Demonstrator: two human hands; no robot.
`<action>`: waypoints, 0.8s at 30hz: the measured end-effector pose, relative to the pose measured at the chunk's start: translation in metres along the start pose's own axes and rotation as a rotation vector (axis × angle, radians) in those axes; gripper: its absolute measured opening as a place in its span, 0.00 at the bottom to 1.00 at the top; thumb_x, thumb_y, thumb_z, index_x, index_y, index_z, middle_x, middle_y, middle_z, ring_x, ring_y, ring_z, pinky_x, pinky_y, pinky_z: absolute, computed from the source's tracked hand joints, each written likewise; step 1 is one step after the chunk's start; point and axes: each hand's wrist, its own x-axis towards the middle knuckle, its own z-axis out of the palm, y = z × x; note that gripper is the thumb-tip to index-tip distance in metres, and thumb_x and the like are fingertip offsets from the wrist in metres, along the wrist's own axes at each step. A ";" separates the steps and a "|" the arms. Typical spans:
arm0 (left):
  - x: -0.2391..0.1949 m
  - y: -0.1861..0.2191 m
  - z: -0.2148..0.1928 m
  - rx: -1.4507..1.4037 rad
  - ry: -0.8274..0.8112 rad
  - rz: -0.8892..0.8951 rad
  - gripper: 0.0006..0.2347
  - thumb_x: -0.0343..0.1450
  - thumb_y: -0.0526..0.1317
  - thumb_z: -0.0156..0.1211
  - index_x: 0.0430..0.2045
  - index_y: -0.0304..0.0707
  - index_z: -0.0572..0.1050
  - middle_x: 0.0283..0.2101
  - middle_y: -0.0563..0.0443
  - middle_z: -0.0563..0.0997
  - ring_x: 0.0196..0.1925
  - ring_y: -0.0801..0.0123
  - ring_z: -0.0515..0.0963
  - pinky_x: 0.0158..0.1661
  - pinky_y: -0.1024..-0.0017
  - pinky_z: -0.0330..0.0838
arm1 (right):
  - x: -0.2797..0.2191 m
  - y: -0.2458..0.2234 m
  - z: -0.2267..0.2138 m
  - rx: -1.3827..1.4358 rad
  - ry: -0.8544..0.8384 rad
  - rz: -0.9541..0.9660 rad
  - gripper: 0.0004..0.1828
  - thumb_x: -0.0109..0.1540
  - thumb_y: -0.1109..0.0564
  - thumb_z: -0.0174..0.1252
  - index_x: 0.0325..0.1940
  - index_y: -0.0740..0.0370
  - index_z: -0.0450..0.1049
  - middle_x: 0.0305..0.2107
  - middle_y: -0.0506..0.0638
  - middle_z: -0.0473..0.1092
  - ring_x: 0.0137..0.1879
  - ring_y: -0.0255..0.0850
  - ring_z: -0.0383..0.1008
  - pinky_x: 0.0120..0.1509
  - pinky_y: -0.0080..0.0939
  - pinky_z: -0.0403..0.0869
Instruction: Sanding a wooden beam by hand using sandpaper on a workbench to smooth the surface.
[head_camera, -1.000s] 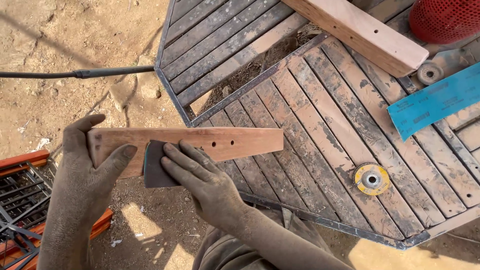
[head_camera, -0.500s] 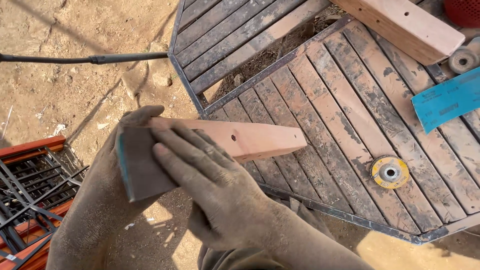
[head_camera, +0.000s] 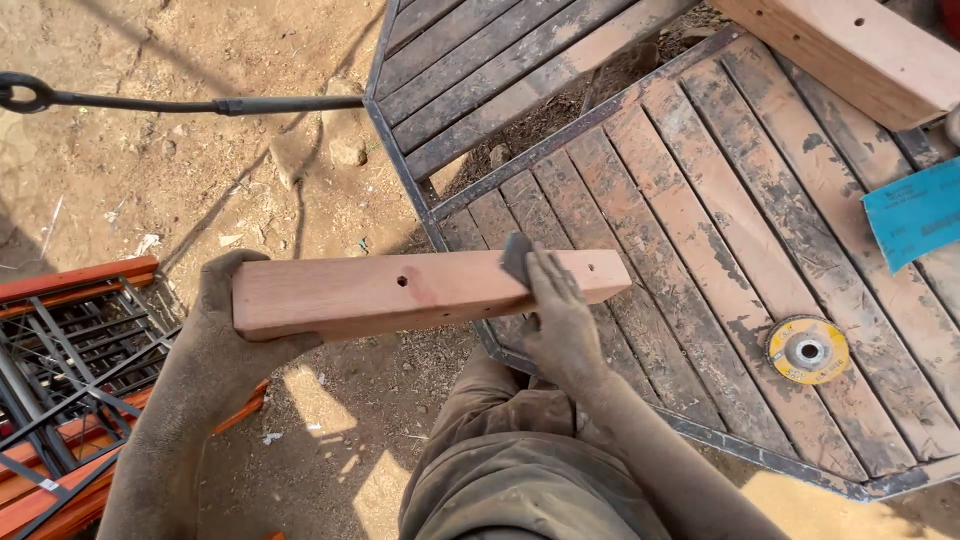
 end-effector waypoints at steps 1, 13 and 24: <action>0.007 0.001 0.003 -0.011 -0.016 0.007 0.39 0.57 0.36 0.77 0.61 0.51 0.58 0.53 0.46 0.67 0.49 0.59 0.71 0.43 0.58 0.72 | -0.008 -0.022 -0.001 -0.016 0.004 0.013 0.53 0.52 0.71 0.58 0.79 0.60 0.45 0.77 0.53 0.45 0.82 0.51 0.44 0.82 0.59 0.45; 0.009 -0.063 0.023 -0.142 0.075 0.222 0.41 0.51 0.33 0.80 0.57 0.42 0.58 0.54 0.44 0.69 0.50 0.64 0.71 0.44 0.67 0.71 | -0.025 0.144 -0.045 0.159 0.020 0.662 0.37 0.63 0.70 0.39 0.75 0.48 0.63 0.68 0.63 0.61 0.14 0.29 0.51 0.14 0.29 0.58; -0.025 -0.005 0.024 -0.125 0.219 0.242 0.36 0.53 0.41 0.79 0.55 0.41 0.65 0.54 0.47 0.68 0.50 0.61 0.69 0.44 0.66 0.66 | -0.021 0.141 -0.048 0.564 0.392 0.511 0.14 0.64 0.54 0.61 0.50 0.62 0.71 0.39 0.50 0.73 0.41 0.35 0.72 0.45 0.36 0.73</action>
